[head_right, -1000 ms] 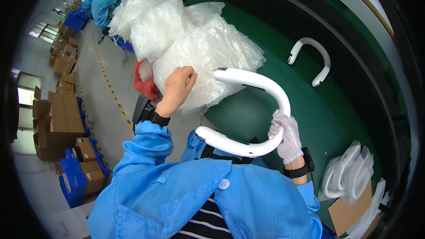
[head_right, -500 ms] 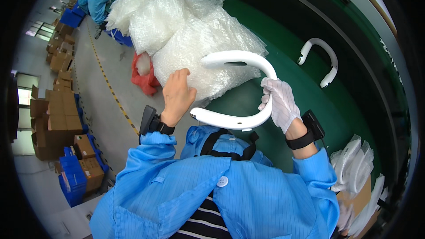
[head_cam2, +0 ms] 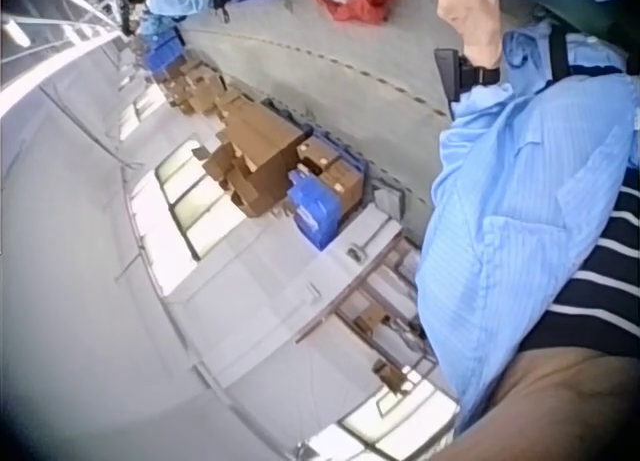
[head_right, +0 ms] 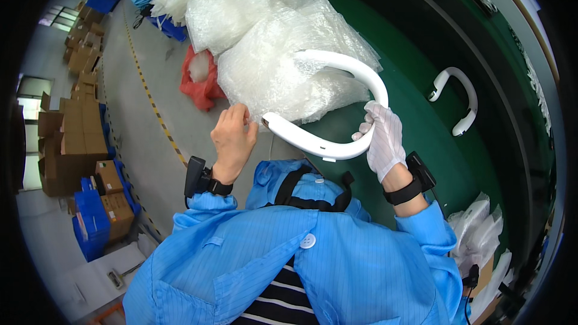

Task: The person is wrapping white U-shaped plastic products with bubble wrap and placing them into a blue crate in a factory setting.

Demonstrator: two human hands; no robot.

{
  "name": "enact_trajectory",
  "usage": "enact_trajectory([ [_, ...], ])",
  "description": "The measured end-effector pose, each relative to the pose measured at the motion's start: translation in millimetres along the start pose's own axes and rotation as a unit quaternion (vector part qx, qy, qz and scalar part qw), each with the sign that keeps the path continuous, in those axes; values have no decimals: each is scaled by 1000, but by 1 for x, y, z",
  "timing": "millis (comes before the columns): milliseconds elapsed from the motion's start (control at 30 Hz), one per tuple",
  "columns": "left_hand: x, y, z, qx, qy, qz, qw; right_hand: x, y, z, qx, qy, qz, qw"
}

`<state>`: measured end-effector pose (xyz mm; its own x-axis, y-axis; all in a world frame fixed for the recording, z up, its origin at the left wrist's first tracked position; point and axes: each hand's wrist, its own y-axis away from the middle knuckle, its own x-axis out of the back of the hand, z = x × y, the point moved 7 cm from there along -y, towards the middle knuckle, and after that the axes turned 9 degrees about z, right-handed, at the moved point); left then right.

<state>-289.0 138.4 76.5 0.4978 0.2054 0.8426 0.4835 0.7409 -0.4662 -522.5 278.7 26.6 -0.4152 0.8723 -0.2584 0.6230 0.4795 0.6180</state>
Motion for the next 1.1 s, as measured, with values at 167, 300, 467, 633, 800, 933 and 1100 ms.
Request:
enact_trajectory([
  [167, -2, 3, 5, -46, -2, -7, 999, -8, 3, 18, -33, -43, 41, 998],
  [300, 2, -1, 3, -48, 21, -3, 999, -9, 3, 26, -3, -74, 66, 995],
  [467, 6, -29, 29, -105, 63, 68, 990, -23, 7, 32, 85, -74, 40, 993],
  [633, -36, -63, 42, -203, -14, -9, 979, -43, 5, 41, 85, -112, 4, 990],
  [800, -32, -64, 111, -351, 49, 10, 935, -66, 0, 34, 151, -102, -19, 983],
  [933, -18, -47, 126, -371, 106, -25, 922, -39, -12, 24, 60, -311, 19, 948],
  [1100, -29, -40, 190, -483, 256, -24, 837, 8, -6, 44, 245, -230, 186, 923],
])
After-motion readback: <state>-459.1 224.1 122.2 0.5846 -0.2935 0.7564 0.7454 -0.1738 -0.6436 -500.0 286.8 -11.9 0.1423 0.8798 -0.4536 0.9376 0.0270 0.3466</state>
